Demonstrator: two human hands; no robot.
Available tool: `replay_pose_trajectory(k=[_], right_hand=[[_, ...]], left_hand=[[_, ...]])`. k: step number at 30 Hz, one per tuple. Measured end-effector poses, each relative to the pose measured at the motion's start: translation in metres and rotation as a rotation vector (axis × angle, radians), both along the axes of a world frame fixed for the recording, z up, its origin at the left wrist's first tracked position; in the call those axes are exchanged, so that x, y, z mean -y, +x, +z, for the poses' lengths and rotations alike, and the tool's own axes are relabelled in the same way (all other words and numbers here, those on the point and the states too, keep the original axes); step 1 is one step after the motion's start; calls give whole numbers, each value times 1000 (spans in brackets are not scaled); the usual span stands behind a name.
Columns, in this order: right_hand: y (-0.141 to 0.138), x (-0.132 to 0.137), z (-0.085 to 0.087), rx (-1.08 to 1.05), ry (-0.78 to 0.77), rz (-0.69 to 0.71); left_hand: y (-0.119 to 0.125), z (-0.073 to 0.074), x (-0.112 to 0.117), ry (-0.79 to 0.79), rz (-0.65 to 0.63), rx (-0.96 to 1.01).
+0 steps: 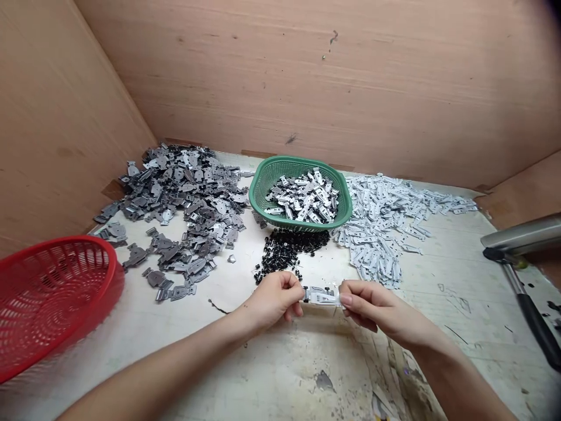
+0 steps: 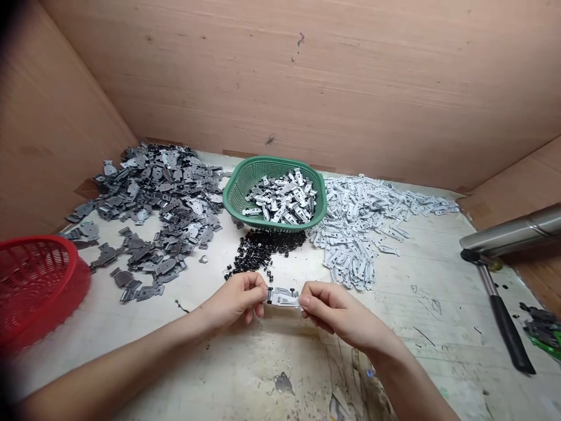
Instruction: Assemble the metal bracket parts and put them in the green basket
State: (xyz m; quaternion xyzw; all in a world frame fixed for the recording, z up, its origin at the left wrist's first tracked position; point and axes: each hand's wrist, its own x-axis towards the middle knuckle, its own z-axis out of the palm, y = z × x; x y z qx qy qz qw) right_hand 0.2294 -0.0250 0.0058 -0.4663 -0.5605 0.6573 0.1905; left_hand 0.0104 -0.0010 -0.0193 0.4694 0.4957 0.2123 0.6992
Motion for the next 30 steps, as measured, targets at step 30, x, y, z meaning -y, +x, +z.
replay_pose_trajectory(k=[30], right_hand=[[-12,6,-24,-102,-71,-161]], left_hand=[[1,3,2,-77,24,134]])
